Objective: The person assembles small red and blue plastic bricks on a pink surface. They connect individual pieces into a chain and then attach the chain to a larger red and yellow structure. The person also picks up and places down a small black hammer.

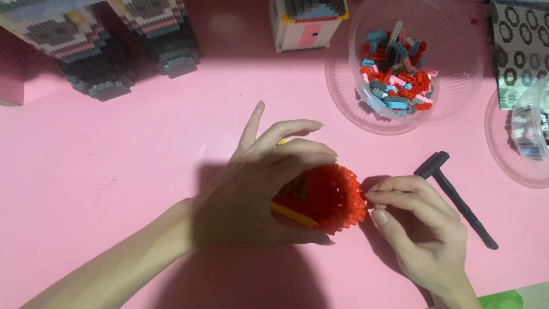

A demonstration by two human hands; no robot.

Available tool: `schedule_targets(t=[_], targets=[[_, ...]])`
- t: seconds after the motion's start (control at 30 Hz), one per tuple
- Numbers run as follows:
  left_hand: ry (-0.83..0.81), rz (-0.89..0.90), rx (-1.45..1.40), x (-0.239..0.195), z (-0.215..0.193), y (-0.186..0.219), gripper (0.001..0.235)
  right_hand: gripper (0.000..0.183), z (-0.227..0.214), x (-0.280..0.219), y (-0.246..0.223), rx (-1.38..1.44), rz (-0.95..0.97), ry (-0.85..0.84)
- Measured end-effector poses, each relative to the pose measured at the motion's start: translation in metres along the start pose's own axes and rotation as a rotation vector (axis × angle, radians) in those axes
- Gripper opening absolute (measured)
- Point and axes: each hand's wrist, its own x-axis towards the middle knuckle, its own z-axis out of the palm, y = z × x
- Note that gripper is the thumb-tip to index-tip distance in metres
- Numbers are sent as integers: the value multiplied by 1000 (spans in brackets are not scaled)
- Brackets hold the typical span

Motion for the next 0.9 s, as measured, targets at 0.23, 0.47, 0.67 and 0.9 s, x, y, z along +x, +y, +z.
schedule_targets(t=[0.23, 0.47, 0.67, 0.9], targets=[[-15, 39, 55, -2, 6, -5, 86, 15, 1, -1, -2, 78, 46, -4], [-30, 21, 63, 1, 4, 0, 80, 12, 0, 3, -3, 87, 139, -37], [-35, 15, 79, 6, 2, 4, 71, 8, 0, 8, -4, 248, 274, -51], [-53, 21, 79, 7, 1, 4, 65, 4, 4, 10, -11, 360, 330, -34]])
